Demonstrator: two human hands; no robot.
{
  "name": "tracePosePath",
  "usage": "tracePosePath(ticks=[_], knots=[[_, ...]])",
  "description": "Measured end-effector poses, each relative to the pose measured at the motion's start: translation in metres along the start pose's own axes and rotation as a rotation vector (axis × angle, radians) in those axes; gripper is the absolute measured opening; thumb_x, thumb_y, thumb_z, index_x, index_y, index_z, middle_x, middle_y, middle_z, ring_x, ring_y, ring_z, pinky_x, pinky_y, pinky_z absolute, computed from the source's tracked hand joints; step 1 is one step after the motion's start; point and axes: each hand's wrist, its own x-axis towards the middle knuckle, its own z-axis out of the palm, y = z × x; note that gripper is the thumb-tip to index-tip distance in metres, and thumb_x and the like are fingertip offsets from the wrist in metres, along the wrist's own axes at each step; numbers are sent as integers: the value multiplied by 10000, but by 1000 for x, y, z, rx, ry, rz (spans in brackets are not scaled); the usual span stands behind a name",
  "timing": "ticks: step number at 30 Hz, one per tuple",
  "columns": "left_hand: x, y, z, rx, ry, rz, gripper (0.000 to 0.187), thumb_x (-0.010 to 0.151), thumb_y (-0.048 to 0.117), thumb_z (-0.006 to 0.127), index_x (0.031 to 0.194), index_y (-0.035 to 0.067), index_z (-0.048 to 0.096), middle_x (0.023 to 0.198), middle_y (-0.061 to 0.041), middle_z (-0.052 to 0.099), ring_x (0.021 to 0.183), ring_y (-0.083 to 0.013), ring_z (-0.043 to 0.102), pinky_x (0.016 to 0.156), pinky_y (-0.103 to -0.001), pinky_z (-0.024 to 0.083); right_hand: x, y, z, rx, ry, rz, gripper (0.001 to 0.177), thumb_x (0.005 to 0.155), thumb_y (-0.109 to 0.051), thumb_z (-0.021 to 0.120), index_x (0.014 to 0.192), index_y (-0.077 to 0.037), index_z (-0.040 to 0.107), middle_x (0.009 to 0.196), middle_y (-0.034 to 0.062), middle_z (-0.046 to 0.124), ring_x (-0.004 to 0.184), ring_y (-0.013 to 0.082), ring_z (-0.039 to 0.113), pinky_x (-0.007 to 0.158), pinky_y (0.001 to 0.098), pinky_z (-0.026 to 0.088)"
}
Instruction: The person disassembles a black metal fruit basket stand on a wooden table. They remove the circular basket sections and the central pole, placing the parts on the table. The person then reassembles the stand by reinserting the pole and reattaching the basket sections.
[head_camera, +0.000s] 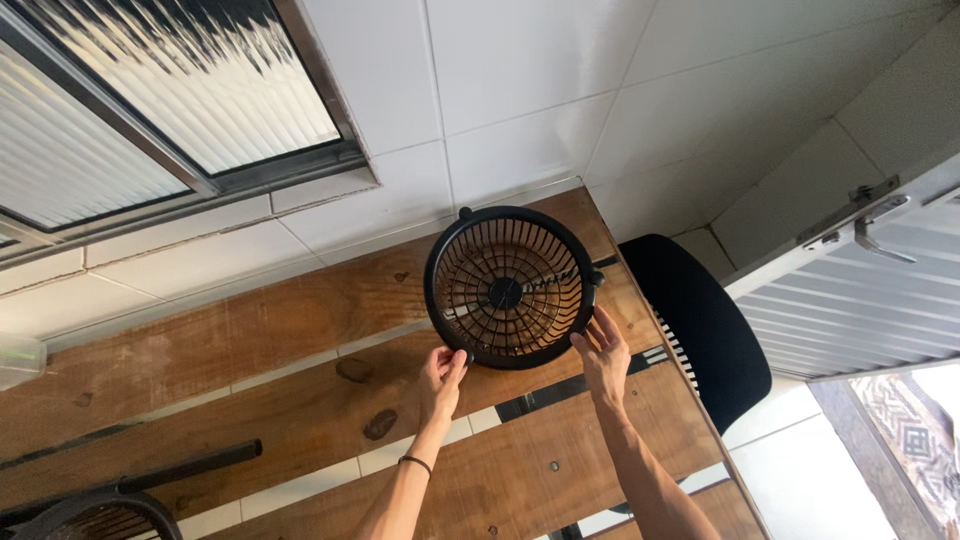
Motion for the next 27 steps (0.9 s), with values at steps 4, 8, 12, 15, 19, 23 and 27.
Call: tracePosePath(ticks=[4, 8, 12, 15, 19, 23, 27], knots=[[0, -1, 1, -1, 17, -34, 365, 943, 277, 700, 1137, -24, 625, 1148, -115, 698, 1097, -192, 687, 1038, -374, 570, 0, -4, 1, -61, 3, 34, 698, 805, -42, 728, 1473, -79, 528, 1388, 132, 653, 1318, 263, 612, 1034, 380, 553], [-1, 7, 2, 62, 9, -62, 418, 959, 329, 671, 1181, -22, 622, 1202, -141, 702, 1153, -215, 681, 1070, -379, 555, -2, -8, -3, -27, -61, 38, 733, 811, -84, 732, 1493, -99, 464, 1506, 124, 528, 1353, 291, 555, 1037, 418, 556], [-19, 19, -1, 163, 112, -42, 508, 976, 429, 592, 1282, 23, 585, 1301, -124, 650, 1205, -207, 646, 1037, -388, 550, -22, -8, -6, -31, 42, 67, 801, 835, -135, 745, 1541, -142, 367, 1553, 138, 417, 1387, 314, 455, 1092, 439, 456], [-51, 27, 1, 226, 210, 63, 510, 970, 404, 615, 1306, 22, 571, 1315, -149, 640, 1202, -231, 637, 1000, -396, 550, -54, -2, 2, -20, 26, -108, 696, 882, -168, 715, 1512, -87, 432, 1554, 163, 454, 1406, 298, 474, 1101, 429, 454], [-104, 53, -1, 312, 156, 193, 407, 958, 312, 633, 1274, 59, 592, 1273, -116, 685, 1152, -228, 677, 895, -405, 562, -104, 4, 28, 99, -76, -87, 578, 915, -172, 713, 1456, -37, 562, 1415, 189, 620, 1272, 300, 588, 1042, 393, 510], [-182, 101, -3, 331, 82, 34, 365, 917, 243, 661, 1261, 127, 623, 1228, -73, 705, 1006, -260, 731, 771, -430, 567, -152, -13, 61, 212, -231, -71, 543, 930, -141, 713, 1439, 2, 588, 1382, 150, 662, 1139, 234, 656, 997, 341, 497], [-237, 164, -17, 585, 29, 478, 335, 955, 158, 677, 1268, 64, 604, 1264, -141, 679, 1155, -308, 670, 957, -402, 541, -208, -45, 90, 228, -470, -126, 491, 935, -152, 684, 1386, 18, 592, 1381, 136, 662, 1246, 234, 644, 1049, 347, 510]])
